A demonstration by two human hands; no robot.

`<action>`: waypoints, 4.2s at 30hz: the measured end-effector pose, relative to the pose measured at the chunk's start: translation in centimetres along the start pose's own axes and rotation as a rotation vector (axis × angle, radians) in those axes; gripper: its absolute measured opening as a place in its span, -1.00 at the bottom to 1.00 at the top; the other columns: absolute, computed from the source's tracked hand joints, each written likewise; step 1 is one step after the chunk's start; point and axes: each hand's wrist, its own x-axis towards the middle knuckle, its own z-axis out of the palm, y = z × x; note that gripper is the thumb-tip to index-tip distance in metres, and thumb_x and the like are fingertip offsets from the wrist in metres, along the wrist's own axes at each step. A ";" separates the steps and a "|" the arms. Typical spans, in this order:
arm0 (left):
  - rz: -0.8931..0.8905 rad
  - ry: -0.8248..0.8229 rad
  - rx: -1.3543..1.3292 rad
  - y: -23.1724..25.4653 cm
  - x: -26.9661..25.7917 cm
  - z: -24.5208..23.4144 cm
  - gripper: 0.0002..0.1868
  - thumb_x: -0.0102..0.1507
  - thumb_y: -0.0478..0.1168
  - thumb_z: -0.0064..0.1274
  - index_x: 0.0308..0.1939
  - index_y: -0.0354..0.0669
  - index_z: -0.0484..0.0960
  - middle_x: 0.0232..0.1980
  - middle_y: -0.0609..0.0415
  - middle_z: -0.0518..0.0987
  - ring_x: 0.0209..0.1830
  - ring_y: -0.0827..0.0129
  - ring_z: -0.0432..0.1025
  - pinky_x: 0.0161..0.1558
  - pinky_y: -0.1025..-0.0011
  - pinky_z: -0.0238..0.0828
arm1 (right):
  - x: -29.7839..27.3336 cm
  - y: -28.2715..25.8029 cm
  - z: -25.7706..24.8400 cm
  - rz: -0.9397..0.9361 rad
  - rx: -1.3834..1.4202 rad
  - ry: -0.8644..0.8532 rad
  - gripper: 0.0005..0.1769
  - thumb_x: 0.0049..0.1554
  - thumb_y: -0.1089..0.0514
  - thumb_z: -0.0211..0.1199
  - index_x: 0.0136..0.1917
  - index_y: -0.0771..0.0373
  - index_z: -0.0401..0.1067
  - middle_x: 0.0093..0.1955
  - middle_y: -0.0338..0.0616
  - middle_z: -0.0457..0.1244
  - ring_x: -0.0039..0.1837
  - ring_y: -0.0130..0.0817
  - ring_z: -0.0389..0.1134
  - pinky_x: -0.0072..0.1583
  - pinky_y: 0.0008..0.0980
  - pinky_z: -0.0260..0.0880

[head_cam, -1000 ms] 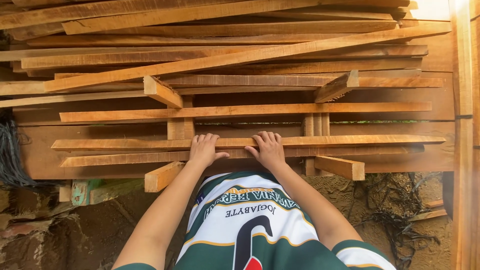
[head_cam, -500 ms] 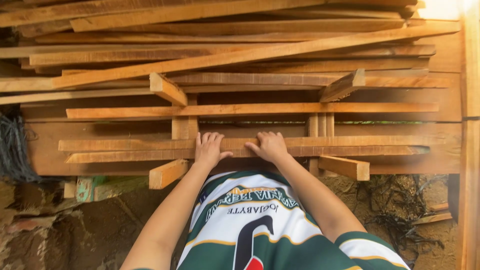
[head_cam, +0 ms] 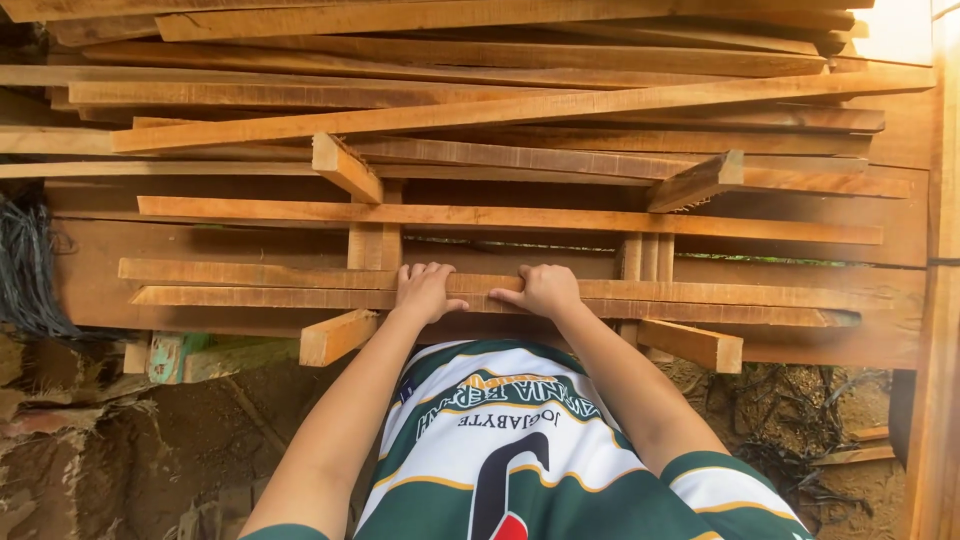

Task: Arranging and sorting thin wooden planks on a rack.

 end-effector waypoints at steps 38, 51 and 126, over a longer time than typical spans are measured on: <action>0.124 0.528 -0.017 2.7 12.1 -19.9 -0.36 0.32 -0.02 0.19 0.43 -0.08 0.37 0.40 0.01 0.38 0.49 0.08 0.14 0.48 -0.15 -0.21 | 15.4 10.5 -14.6 -0.115 -0.023 0.742 -0.18 0.03 -0.14 0.46 0.47 0.08 0.27 0.47 -0.11 0.14 0.59 0.03 0.01 0.52 0.35 -0.21; 0.369 0.919 -0.023 2.6 4.3 -26.8 -0.49 0.20 -0.10 0.33 0.23 0.13 0.58 0.20 0.24 0.54 0.34 0.34 0.29 0.53 0.04 -0.38 | 9.6 9.2 -19.7 -0.291 0.206 1.094 -0.40 -0.11 -0.04 0.61 0.21 -0.12 0.56 0.13 -0.37 0.35 0.24 -0.32 0.31 0.52 -0.02 -0.15; 0.115 0.272 0.204 -0.1 -0.1 5.0 0.27 0.17 0.68 -0.27 0.65 -0.04 -0.26 0.71 -0.07 -0.38 0.67 -0.12 -0.50 0.48 -0.32 -0.70 | 1.5 1.7 -5.0 -0.051 0.171 -0.162 -0.07 0.15 -0.62 -0.08 0.36 0.15 0.43 0.23 0.03 0.39 0.32 -0.02 0.39 0.31 -0.05 0.34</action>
